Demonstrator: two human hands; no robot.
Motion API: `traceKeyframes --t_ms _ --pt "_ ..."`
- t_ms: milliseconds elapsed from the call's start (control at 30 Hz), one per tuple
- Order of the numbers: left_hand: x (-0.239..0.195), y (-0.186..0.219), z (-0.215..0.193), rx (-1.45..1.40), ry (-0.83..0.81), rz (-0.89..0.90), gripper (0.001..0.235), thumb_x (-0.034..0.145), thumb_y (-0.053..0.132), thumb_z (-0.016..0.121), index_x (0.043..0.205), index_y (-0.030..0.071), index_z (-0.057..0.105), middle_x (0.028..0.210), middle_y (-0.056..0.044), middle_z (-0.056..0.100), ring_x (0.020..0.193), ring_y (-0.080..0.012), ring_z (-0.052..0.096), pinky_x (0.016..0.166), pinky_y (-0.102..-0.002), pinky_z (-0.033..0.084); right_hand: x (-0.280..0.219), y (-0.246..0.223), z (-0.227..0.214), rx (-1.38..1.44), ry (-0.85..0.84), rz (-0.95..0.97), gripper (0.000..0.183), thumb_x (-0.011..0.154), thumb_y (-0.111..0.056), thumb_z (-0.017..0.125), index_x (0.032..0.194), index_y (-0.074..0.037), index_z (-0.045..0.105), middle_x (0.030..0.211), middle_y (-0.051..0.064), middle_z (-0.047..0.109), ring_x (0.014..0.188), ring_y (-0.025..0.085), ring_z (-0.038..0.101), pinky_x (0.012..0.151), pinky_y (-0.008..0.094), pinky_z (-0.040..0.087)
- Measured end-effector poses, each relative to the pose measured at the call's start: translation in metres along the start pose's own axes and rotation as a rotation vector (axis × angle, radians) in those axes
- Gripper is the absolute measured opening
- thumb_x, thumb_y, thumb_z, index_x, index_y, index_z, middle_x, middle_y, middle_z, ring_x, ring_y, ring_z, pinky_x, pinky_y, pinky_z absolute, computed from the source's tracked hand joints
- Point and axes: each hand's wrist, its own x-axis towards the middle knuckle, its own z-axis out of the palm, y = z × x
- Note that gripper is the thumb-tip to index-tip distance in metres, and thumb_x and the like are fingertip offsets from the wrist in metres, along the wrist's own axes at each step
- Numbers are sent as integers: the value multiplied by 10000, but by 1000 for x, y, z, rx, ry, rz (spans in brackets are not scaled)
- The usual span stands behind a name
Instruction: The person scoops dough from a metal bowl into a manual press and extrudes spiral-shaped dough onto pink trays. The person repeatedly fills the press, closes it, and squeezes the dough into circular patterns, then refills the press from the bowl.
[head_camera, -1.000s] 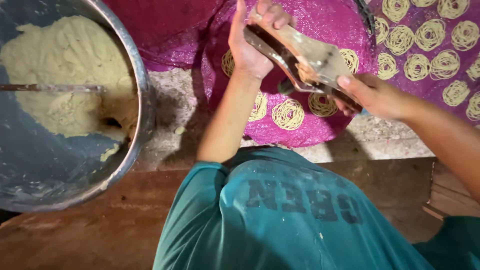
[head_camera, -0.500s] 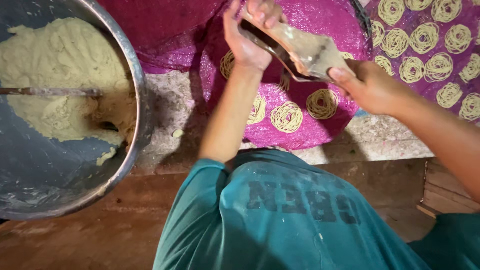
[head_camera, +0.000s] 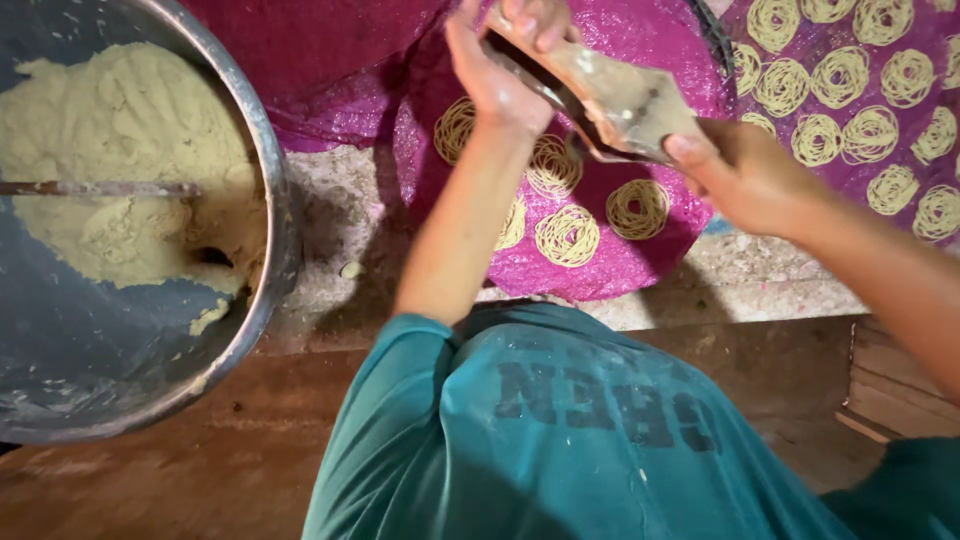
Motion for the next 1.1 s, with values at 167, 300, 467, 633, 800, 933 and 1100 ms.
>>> traceKeyframes --t_ms 167,300,467,633,800,933,1100 --pt "-15 27 -11 94 1 6 388 971 467 336 773 149 435 659 19 422 643 -167 445 721 -385 431 2 -5 26 177 -7 -129 610 1043 -562 359 903 -24 609 679 95 597 633 236 594 608 399 492" --pt "-22 0 -27 -42 -1 50 417 1082 472 312 843 151 428 675 22 419 623 -131 427 627 -307 381 -4 5 16 43 -122 99 695 1060 -589 313 923 7 643 691 125 623 651 255 639 621 419 538" --pt "-3 -16 -24 -17 -10 -15 402 1005 439 250 804 142 432 702 -12 475 709 -199 475 810 -407 420 1 20 5 -8 16 70 710 1037 -631 369 1127 8 666 777 144 649 729 270 645 696 453 527" --pt "-17 11 -16 415 229 -251 650 991 591 136 999 59 509 875 -89 583 790 -188 552 763 -331 432 9 40 18 253 8 -55 778 964 -662 429 1360 -19 614 880 138 687 807 231 637 727 435 532" --pt "-43 5 -35 1182 479 -813 670 966 552 116 1521 210 272 1074 -130 685 569 -115 520 426 -245 340 14 58 21 199 48 -146 719 1008 -602 486 1324 24 644 989 177 724 925 248 667 825 429 532" --pt "-54 6 -48 1129 311 -787 848 1010 664 33 1571 88 304 908 -126 536 477 -78 390 373 -213 288 28 58 30 167 125 -71 717 974 -573 561 1355 32 610 1010 226 720 897 290 679 813 455 535" --pt "-79 28 -36 1588 132 -529 671 1009 548 237 1442 66 410 951 -116 597 657 -128 501 584 -282 385 40 77 37 257 267 -356 657 1097 -538 568 1361 63 591 1109 182 688 1019 235 651 872 429 510"
